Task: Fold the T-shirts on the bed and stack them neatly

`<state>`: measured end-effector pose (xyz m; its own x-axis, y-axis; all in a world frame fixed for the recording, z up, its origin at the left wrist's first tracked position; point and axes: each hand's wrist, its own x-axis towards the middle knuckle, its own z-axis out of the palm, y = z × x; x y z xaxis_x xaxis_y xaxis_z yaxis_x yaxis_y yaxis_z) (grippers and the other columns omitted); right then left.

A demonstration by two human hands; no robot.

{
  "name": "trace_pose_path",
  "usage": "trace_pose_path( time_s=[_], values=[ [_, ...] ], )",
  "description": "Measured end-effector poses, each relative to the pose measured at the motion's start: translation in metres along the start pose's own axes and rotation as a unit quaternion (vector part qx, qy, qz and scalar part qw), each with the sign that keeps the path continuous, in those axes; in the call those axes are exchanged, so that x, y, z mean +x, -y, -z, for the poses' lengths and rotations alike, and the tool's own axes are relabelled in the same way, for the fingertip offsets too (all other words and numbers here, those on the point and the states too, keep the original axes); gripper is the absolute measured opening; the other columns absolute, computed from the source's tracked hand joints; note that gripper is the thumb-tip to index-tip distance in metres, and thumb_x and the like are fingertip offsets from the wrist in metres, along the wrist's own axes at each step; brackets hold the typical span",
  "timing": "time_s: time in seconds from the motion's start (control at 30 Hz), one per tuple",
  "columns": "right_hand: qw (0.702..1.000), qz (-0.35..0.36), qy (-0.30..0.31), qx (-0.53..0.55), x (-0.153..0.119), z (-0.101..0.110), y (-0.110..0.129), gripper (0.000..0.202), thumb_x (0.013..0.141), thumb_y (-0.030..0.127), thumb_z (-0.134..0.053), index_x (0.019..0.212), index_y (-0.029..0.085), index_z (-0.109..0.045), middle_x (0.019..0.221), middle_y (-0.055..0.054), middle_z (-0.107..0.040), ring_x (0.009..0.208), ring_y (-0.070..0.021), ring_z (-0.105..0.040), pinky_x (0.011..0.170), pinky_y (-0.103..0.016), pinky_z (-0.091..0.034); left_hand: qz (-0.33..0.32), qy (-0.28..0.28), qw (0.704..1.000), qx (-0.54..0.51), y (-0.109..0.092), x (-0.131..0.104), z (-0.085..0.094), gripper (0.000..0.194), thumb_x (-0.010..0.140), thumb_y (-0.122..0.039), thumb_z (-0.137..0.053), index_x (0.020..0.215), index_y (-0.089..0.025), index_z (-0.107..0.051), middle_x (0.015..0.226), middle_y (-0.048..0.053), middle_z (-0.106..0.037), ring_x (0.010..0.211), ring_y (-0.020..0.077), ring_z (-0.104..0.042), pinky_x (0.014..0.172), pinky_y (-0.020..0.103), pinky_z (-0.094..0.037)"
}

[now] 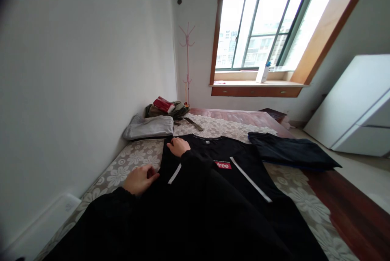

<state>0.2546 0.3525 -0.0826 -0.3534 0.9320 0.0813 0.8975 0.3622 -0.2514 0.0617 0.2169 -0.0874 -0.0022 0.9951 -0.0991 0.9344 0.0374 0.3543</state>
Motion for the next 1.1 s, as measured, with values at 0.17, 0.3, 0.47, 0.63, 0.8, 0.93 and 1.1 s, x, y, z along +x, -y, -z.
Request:
trace_pose_path(
  time_s=[0.17,0.3,0.47,0.63,0.8,0.93,1.1],
  values=[
    [1.000,-0.014,-0.018,0.002,0.032,-0.032,0.013,0.023,0.117,0.038,-0.062,0.124,0.020,-0.075,0.138,-0.013,-0.074,0.129,-0.0300,-0.068,0.101,-0.036,-0.050,0.001,0.023,1.000,0.010,0.003,0.001,0.001,0.021,0.106,-0.038,-0.072,0.091,-0.024,-0.075,0.098,0.003,-0.082,0.097,0.0242,-0.077,0.076,0.033,-0.041],
    [0.999,0.020,-0.025,-0.005,0.039,-0.045,0.006,0.022,0.121,0.028,-0.052,0.129,0.019,-0.070,0.133,-0.012,-0.076,0.126,-0.0270,-0.068,0.103,-0.034,-0.048,0.001,0.041,0.999,0.014,0.002,-0.004,0.003,0.023,0.109,-0.037,-0.068,0.090,-0.024,-0.073,0.097,0.004,-0.082,0.098,0.0250,-0.077,0.076,0.034,-0.040],
    [0.999,0.031,-0.029,-0.018,0.044,-0.052,0.002,0.024,0.122,0.028,-0.047,0.131,0.017,-0.067,0.130,-0.015,-0.076,0.123,-0.0288,-0.069,0.101,-0.035,-0.049,0.010,0.046,0.999,0.028,-0.002,-0.013,0.007,0.024,0.112,-0.036,-0.060,0.093,-0.024,-0.068,0.100,0.005,-0.081,0.102,0.0285,-0.077,0.077,0.035,-0.038],
    [0.999,0.030,-0.036,-0.021,0.044,-0.056,0.004,0.024,0.121,0.028,-0.048,0.131,0.016,-0.066,0.130,-0.016,-0.075,0.123,-0.0299,-0.069,0.102,-0.037,-0.050,0.011,0.058,0.998,0.034,-0.002,-0.015,0.009,0.021,0.114,-0.035,-0.055,0.098,-0.024,-0.064,0.103,0.007,-0.080,0.104,0.0312,-0.077,0.079,0.037,-0.039],
    [0.998,0.023,-0.055,-0.014,0.040,-0.048,0.007,0.024,0.119,0.028,-0.055,0.134,0.016,-0.067,0.134,-0.016,-0.074,0.126,-0.0308,-0.067,0.107,-0.040,-0.051,-0.007,0.065,0.998,0.014,0.002,-0.008,0.006,0.007,0.113,-0.029,-0.054,0.112,-0.025,-0.060,0.108,0.005,-0.081,0.103,0.0273,-0.077,0.081,0.036,-0.042],
    [0.996,0.037,-0.086,-0.006,0.023,-0.030,0.004,0.036,0.117,0.029,-0.055,0.150,0.018,-0.063,0.156,-0.014,-0.064,0.145,-0.0303,-0.056,0.122,-0.044,-0.044,-0.028,0.065,0.997,-0.009,0.003,-0.004,0.005,0.015,0.111,-0.026,-0.053,0.126,-0.026,-0.057,0.107,0.002,-0.081,0.098,0.0232,-0.077,0.081,0.033,-0.045],
    [0.995,0.092,-0.040,0.000,-0.014,-0.037,0.007,0.043,0.118,0.034,-0.055,0.158,0.022,-0.064,0.173,-0.007,-0.052,0.162,-0.0258,-0.044,0.134,-0.041,-0.035,-0.050,0.064,0.997,-0.014,0.003,-0.004,0.007,0.018,0.109,-0.025,-0.051,0.122,-0.028,-0.063,0.103,0.002,-0.081,0.098,0.0231,-0.077,0.081,0.032,-0.045]
  ],
)
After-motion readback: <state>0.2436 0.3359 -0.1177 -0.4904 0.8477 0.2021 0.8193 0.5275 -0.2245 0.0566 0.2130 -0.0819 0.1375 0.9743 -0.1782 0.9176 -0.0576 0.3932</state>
